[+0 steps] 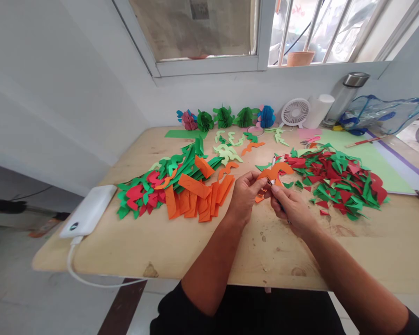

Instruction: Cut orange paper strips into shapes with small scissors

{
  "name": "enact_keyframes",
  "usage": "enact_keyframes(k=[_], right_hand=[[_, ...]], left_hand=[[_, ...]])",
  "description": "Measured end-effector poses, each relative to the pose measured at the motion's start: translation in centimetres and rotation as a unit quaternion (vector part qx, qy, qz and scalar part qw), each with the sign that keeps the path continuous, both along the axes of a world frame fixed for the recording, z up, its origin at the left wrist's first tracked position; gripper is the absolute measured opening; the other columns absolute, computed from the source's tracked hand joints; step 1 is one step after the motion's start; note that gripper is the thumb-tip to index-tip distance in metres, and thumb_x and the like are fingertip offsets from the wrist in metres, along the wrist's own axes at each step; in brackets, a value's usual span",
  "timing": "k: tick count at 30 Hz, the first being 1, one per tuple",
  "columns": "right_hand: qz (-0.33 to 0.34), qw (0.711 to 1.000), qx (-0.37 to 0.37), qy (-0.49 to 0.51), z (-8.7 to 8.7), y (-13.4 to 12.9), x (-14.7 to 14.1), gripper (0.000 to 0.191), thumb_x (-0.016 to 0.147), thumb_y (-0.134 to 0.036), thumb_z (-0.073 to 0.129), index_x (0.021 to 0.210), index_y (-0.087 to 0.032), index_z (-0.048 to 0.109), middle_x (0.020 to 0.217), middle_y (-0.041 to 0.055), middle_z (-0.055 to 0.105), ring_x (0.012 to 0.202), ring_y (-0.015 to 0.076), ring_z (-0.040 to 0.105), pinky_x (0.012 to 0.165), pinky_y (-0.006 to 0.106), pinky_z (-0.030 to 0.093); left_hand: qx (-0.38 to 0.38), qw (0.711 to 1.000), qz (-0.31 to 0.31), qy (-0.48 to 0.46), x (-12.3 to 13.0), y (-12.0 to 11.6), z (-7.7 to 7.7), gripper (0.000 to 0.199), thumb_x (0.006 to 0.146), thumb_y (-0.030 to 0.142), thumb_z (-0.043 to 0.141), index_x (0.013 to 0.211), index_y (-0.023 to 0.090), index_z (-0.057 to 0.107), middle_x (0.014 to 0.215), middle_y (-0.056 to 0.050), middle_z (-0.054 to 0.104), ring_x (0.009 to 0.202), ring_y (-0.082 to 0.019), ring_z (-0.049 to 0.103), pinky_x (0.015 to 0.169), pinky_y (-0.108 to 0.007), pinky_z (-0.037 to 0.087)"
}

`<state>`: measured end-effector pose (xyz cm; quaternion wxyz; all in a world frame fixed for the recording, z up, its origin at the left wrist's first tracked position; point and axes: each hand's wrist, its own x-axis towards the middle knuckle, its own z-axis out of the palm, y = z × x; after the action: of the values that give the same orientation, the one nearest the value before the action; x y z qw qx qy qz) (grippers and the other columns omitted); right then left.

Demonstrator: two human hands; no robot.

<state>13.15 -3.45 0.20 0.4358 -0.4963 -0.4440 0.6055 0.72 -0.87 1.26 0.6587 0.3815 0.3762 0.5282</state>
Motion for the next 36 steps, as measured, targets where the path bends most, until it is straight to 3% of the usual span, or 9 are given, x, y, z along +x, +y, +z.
enact_keyframes(k=[36], right_hand=[[0.001, 1.0, -0.003, -0.004, 0.14, -0.08, 0.0, 0.053, 0.07, -0.069, 0.063, 0.073, -0.016, 0.059, 0.043, -0.009, 0.034, 0.038, 0.0047, 0.021, 0.037, 0.021, 0.012]], left_hand=[[-0.005, 1.0, 0.005, 0.007, 0.0, 0.01, -0.03, 0.017, 0.066, 0.03, 0.067, 0.068, 0.016, 0.058, 0.061, 0.001, 0.059, 0.055, -0.009, 0.053, 0.059, -0.025, 0.044]])
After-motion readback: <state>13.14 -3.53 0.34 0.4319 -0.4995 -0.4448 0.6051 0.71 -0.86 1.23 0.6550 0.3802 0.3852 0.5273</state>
